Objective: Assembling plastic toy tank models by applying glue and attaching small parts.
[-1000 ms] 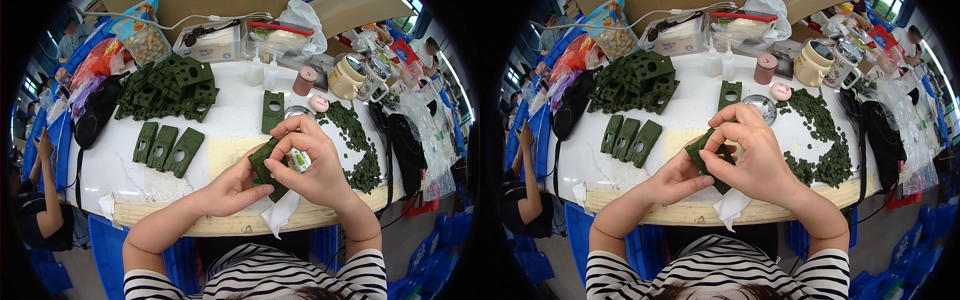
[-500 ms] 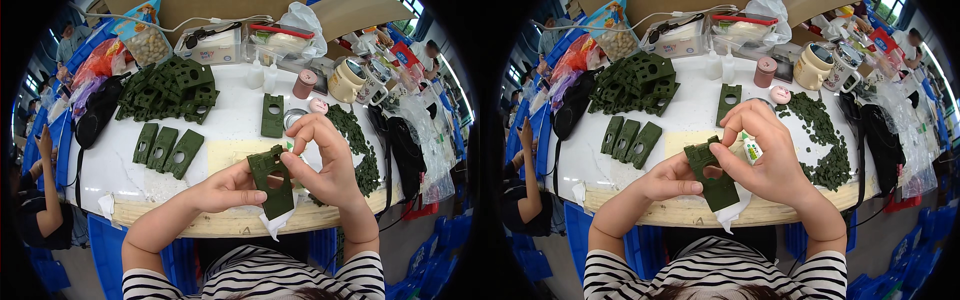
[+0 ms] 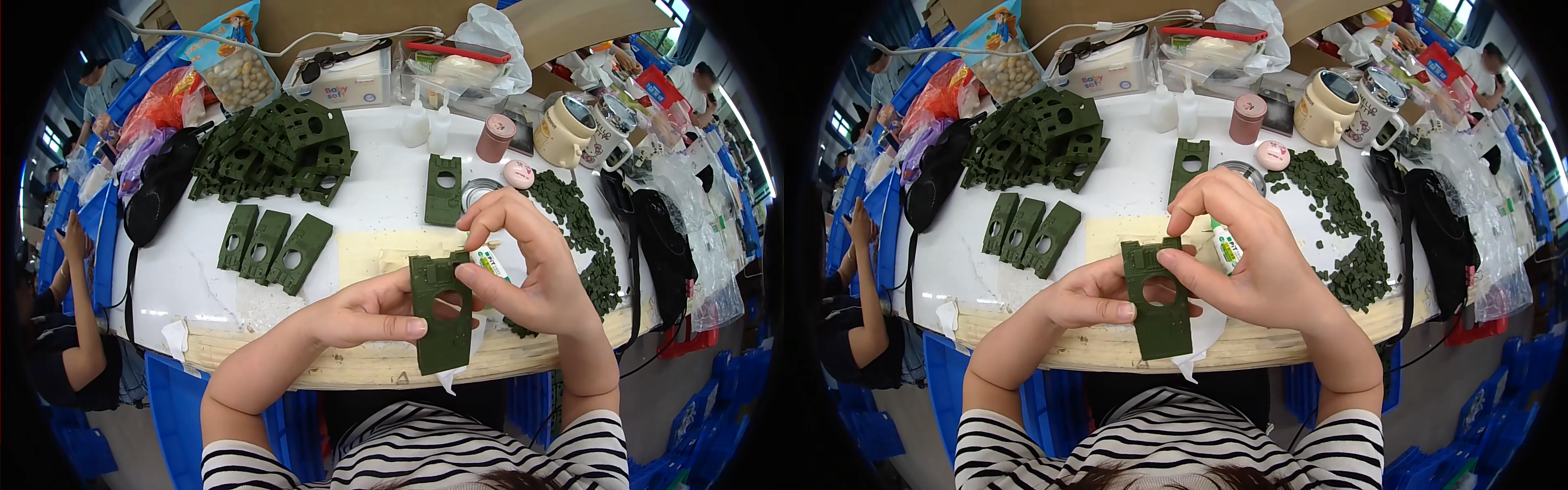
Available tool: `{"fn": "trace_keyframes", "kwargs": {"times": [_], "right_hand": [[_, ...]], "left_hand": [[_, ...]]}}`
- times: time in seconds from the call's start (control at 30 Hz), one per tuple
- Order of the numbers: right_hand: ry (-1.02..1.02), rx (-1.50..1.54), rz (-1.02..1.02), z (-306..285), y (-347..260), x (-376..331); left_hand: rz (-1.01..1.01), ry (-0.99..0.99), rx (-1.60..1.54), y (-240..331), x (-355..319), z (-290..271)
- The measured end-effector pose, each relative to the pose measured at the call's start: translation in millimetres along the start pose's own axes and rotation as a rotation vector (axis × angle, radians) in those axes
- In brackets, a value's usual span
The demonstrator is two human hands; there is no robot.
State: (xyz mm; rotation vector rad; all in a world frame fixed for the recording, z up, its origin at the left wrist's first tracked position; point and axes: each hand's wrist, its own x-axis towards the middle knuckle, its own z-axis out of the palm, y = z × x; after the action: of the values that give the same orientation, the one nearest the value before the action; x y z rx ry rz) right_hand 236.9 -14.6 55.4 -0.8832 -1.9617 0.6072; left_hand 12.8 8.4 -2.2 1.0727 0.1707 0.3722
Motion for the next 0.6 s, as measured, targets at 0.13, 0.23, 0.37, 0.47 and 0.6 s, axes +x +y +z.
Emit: {"fn": "trace_keyframes", "kwargs": {"times": [0.13,0.23,0.37,0.47,0.6], "right_hand": [[-0.168,0.187,0.001,-7.3,0.9,2.3],[-0.267,0.146,-0.062,-8.3,3.4,2.2],[-0.260,0.111,-0.098,-5.8,6.3,-0.6],[-0.146,0.059,-0.088,-10.6,1.4,2.7],[-0.001,-0.079,0.054,-7.2,-1.7,-14.3]], "left_hand": [[-0.088,-0.110,-0.171,4.0,-8.3,-5.6],[-0.169,-0.104,-0.251,6.6,-8.2,-4.4],[-0.158,0.023,-0.182,13.2,-8.1,5.1],[-0.051,0.062,-0.188,2.5,1.2,-20.1],[0.222,0.311,0.029,4.4,12.7,10.7]]}}
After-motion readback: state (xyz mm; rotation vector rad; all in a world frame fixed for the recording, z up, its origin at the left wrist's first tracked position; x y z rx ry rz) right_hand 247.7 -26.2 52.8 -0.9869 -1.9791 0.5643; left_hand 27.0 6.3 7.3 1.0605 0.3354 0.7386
